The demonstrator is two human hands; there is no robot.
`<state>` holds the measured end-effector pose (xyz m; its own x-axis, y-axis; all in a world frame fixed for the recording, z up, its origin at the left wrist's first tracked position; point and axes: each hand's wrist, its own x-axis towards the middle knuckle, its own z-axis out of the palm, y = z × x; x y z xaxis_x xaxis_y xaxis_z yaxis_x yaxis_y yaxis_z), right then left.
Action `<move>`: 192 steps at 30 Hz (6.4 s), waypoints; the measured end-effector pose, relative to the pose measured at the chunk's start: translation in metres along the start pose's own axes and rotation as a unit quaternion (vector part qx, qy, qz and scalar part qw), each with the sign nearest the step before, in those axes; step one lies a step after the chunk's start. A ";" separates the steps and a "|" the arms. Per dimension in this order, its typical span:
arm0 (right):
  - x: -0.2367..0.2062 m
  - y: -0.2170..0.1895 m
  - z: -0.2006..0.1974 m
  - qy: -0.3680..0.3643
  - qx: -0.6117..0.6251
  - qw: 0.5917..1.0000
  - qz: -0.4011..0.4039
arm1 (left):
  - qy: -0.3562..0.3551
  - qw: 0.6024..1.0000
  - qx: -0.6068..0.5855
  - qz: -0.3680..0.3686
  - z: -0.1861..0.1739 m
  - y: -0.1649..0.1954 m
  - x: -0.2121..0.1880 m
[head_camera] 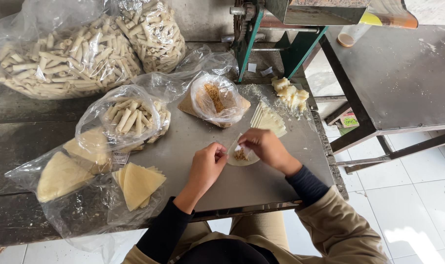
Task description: The person places a small amount of filling onto thin triangular wrappers, folds them into sealed packets, and stacks them on the table. The person handles wrappers and filling by hand, repeatedly repeating the same folding sequence.
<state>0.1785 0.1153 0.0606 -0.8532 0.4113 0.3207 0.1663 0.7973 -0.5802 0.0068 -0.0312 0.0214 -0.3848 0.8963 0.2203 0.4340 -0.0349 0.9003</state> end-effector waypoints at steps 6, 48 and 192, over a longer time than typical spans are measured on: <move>0.002 -0.025 -0.005 0.042 -0.227 0.951 -0.204 | -0.007 1.000 -0.022 -0.010 -0.001 -0.001 0.000; -0.052 -0.061 0.055 0.149 -0.109 0.971 0.149 | -0.119 0.975 0.098 0.158 -0.003 0.005 0.003; -0.014 0.104 -0.005 0.280 0.073 0.929 0.232 | 0.080 0.908 0.268 0.311 0.007 0.019 0.041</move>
<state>0.2100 0.1947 0.0002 -0.3089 0.8932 0.3267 0.3481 0.4259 -0.8351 0.0045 0.0080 0.0452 -0.0246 0.6991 0.7146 0.9259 -0.2535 0.2800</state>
